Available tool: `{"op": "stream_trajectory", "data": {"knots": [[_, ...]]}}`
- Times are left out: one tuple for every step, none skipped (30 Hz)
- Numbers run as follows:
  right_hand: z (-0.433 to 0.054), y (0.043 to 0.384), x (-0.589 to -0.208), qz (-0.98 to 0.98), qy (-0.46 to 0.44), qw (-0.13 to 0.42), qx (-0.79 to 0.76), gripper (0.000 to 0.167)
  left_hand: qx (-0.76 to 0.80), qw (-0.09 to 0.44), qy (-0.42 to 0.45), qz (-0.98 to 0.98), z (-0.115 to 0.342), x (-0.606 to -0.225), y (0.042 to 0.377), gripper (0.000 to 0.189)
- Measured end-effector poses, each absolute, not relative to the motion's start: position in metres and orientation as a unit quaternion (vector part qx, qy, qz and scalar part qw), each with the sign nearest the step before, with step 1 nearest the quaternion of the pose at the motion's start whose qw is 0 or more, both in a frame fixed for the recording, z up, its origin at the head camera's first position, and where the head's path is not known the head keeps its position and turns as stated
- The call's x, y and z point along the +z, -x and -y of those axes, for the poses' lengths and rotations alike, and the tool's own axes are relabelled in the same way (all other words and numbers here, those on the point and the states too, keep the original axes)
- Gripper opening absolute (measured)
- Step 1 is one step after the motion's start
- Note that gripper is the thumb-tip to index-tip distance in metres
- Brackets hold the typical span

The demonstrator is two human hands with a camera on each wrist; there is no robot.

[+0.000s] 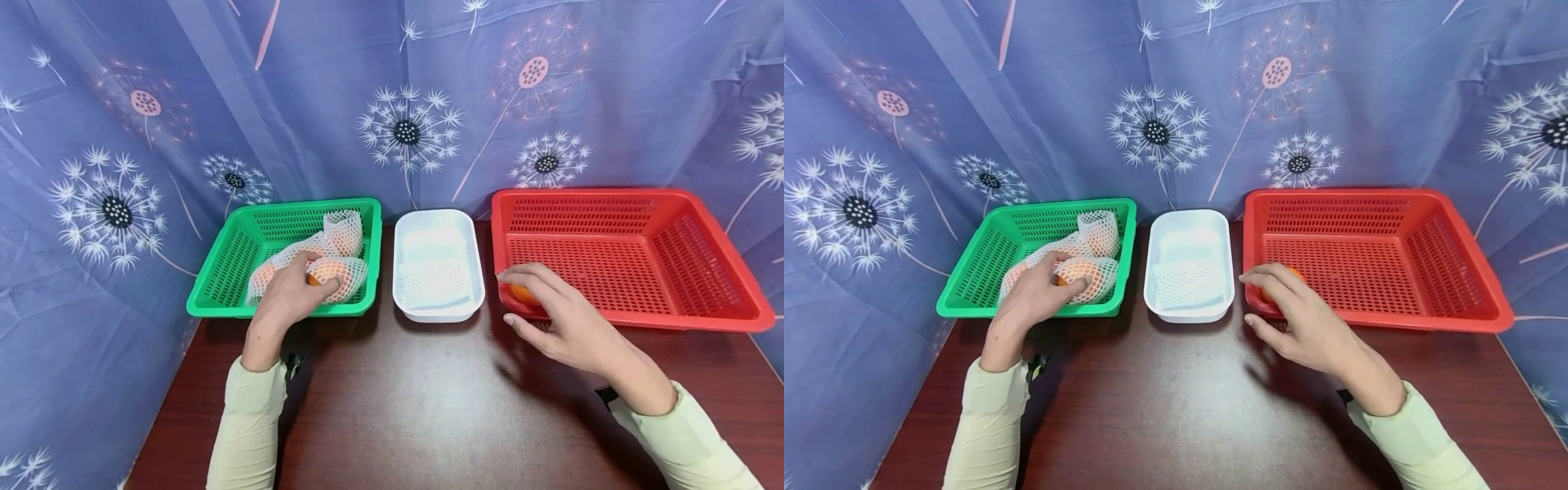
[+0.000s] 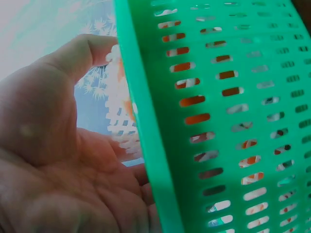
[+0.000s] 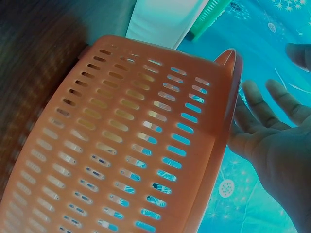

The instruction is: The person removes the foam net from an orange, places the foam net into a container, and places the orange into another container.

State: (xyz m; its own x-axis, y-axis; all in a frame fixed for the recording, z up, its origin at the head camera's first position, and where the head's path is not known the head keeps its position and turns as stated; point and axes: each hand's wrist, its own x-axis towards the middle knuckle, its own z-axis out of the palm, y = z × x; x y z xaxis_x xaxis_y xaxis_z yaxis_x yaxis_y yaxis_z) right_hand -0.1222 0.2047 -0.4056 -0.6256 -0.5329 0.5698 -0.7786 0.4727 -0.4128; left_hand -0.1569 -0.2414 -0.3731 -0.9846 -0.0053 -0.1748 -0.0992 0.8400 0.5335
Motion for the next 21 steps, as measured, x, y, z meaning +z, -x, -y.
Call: {"op": "stream_trajectory", "data": {"knots": [[-0.2047, 0.1221, -0.4054, 0.838, -0.391, 0.184, 0.333, 0.059, 0.282, 0.08, 0.026, -0.956, 0.2415, -0.3725, 0.1566, 0.08], [-0.2048, 0.122, -0.4053, 0.839, -0.39, 0.184, 0.332, 0.059, 0.283, 0.077, 0.026, -0.956, 0.2414, -0.3719, 0.1565, 0.079], [-0.205, 0.1218, -0.4051, 0.84, -0.39, 0.182, 0.332, 0.059, 0.284, 0.074, 0.026, -0.956, 0.2411, -0.3712, 0.1563, 0.078], [-0.205, 0.1219, -0.405, 0.84, -0.39, 0.182, 0.332, 0.06, 0.283, 0.07, 0.026, -0.956, 0.2406, -0.3706, 0.1564, 0.078], [-0.205, 0.122, -0.405, 0.838, -0.391, 0.184, 0.332, 0.06, 0.283, 0.064, 0.025, -0.957, 0.2401, -0.37, 0.1562, 0.078], [-0.205, 0.1221, -0.405, 0.837, -0.392, 0.187, 0.334, 0.06, 0.284, 0.057, 0.025, -0.957, 0.2396, -0.3696, 0.1561, 0.077], [-0.2052, 0.122, -0.405, 0.837, -0.391, 0.187, 0.334, 0.06, 0.285, 0.049, 0.026, -0.957, 0.239, -0.3691, 0.1559, 0.077], [-0.2053, 0.122, -0.405, 0.837, -0.391, 0.187, 0.334, 0.06, 0.285, 0.041, 0.027, -0.957, 0.2386, -0.3688, 0.1558, 0.077], [-0.2053, 0.122, -0.4051, 0.837, -0.391, 0.187, 0.334, 0.06, 0.285, 0.034, 0.027, -0.958, 0.2383, -0.3683, 0.1552, 0.077], [-0.2052, 0.1221, -0.4049, 0.836, -0.392, 0.19, 0.335, 0.06, 0.286, 0.027, 0.029, -0.957, 0.2379, -0.3678, 0.1547, 0.077], [-0.2052, 0.1219, -0.4047, 0.835, -0.392, 0.19, 0.336, 0.059, 0.287, 0.021, 0.03, -0.957, 0.2378, -0.3674, 0.1541, 0.077], [-0.2049, 0.1219, -0.4043, 0.835, -0.392, 0.19, 0.337, 0.059, 0.287, 0.015, 0.032, -0.957, 0.2377, -0.367, 0.1537, 0.077], [-0.2048, 0.1218, -0.4038, 0.834, -0.392, 0.191, 0.338, 0.059, 0.287, 0.012, 0.033, -0.957, 0.2377, -0.3667, 0.1532, 0.077], [-0.2045, 0.1218, -0.4034, 0.834, -0.392, 0.191, 0.338, 0.059, 0.289, 0.009, 0.034, -0.957, 0.2378, -0.3664, 0.1528, 0.077], [-0.2043, 0.1217, -0.4029, 0.834, -0.391, 0.191, 0.339, 0.059, 0.291, 0.009, 0.035, -0.956, 0.2379, -0.3662, 0.1523, 0.077], [-0.2042, 0.1214, -0.4024, 0.835, -0.39, 0.19, 0.339, 0.059, 0.295, 0.008, 0.036, -0.955, 0.2377, -0.3659, 0.1518, 0.077], [-0.2041, 0.1212, -0.4022, 0.836, -0.389, 0.188, 0.338, 0.059, 0.297, 0.007, 0.037, -0.954, 0.2378, -0.3656, 0.1513, 0.077], [-0.2042, 0.1209, -0.402, 0.837, -0.388, 0.186, 0.338, 0.059, 0.299, 0.005, 0.038, -0.954, 0.2379, -0.3654, 0.1508, 0.077], [-0.2043, 0.1205, -0.4019, 0.84, -0.385, 0.182, 0.337, 0.059, 0.301, 0.003, 0.04, -0.953, 0.2379, -0.3651, 0.1501, 0.077], [-0.2045, 0.1201, -0.4019, 0.842, -0.383, 0.178, 0.335, 0.058, 0.304, 0.001, 0.04, -0.952, 0.2379, -0.3648, 0.1494, 0.077], [-0.2047, 0.1198, -0.4019, 0.845, -0.379, 0.175, 0.334, 0.058, 0.307, -0.001, 0.039, -0.951, 0.2378, -0.3641, 0.1485, 0.077]]}}
